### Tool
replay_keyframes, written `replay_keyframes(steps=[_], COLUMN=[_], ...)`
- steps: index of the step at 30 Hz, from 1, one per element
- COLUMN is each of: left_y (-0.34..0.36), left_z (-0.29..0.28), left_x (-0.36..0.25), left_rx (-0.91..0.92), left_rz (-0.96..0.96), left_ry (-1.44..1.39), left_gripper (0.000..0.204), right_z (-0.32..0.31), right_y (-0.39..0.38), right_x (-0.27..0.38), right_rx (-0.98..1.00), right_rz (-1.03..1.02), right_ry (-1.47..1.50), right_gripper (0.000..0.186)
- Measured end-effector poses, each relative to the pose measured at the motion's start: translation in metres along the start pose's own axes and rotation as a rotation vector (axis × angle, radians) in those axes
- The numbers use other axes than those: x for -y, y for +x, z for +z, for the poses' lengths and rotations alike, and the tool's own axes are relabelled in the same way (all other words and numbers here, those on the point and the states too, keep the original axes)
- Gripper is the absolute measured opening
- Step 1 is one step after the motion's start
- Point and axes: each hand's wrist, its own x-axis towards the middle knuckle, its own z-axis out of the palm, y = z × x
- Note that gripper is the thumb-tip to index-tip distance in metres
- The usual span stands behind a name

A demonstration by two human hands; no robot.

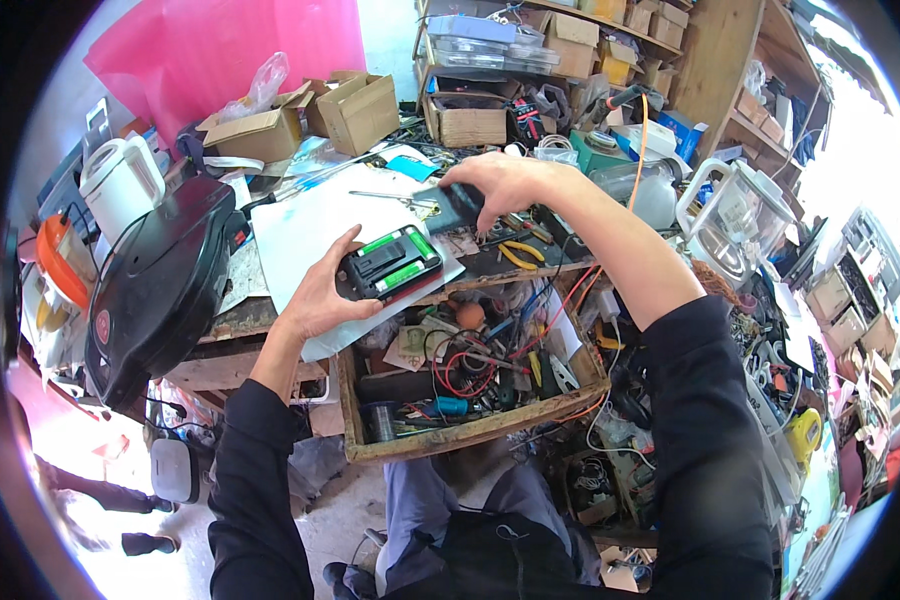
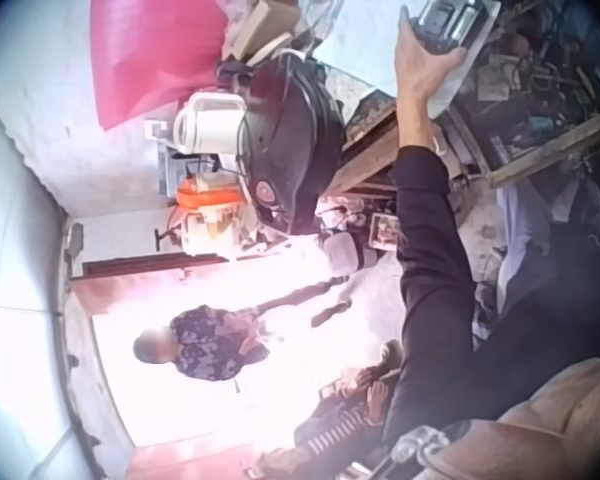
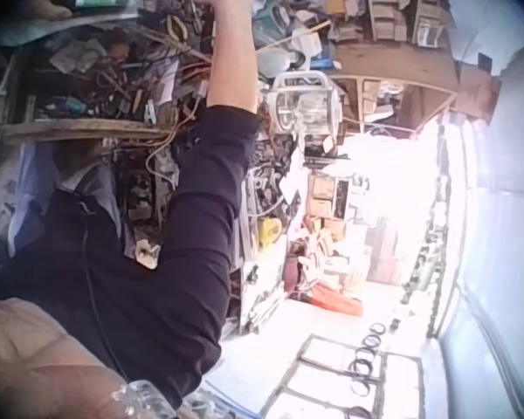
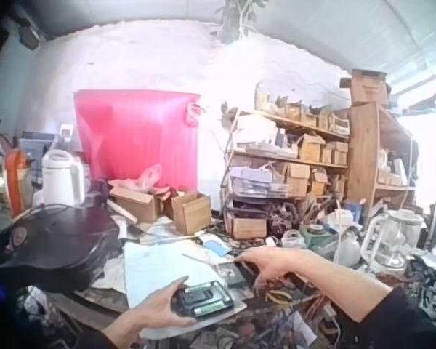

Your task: The person disassembles a red digital device, removes the battery pack, and uses a screwdriver to unscrew and separate the internal circuit board from the casing. The person then reassembles the device by placing the circuit board back into the casing and closing it.

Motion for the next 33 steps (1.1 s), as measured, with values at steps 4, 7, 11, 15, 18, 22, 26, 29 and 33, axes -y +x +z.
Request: replay_keyframes(steps=[4, 7, 11, 15, 18, 22, 26, 29, 33], left_y=[0.000, -0.002, -0.005, -0.004, -0.004, -0.004, -0.003, -0.001, 0.001], left_z=[-0.001, 0.000, -0.002, -0.001, -0.001, 0.000, 0.001, -0.002, -0.007], left_x=[-0.007, -0.001, -0.002, -0.001, -0.001, 0.002, 0.002, 0.007, 0.009], left_rx=[-0.015, -0.085, -0.135, -0.129, -0.124, -0.135, -0.137, -0.096, -0.049], left_rz=[-0.010, 0.061, 0.108, 0.128, 0.128, 0.141, 0.147, 0.092, 0.011], left_ry=[-0.031, -0.011, -0.027, -0.044, -0.055, -0.055, -0.064, -0.084, -0.147], left_gripper=[0.124, 0.124, 0.125, 0.125, 0.125, 0.125, 0.126, 0.126, 0.126], right_z=[0.022, 0.044, 0.067, 0.080, 0.082, 0.085, 0.090, 0.081, 0.079], right_y=[0.007, 0.020, 0.028, 0.023, 0.020, 0.021, 0.028, 0.023, 0.018], right_x=[-0.018, -0.013, -0.006, -0.001, 0.012, 0.035, 0.042, 0.043, 0.046], right_rx=[-0.161, -0.251, -0.309, -0.560, -0.579, -0.610, -0.660, -0.597, -0.483], right_rz=[0.244, 0.321, 0.372, 0.193, 0.037, -0.037, -0.031, -0.073, -0.124], right_ry=[0.052, 0.022, 0.004, -0.082, 0.152, 0.375, 0.551, 0.464, 0.398], right_gripper=[0.086, 0.078, 0.067, 0.049, 0.036, 0.025, 0.026, 0.024, 0.018])
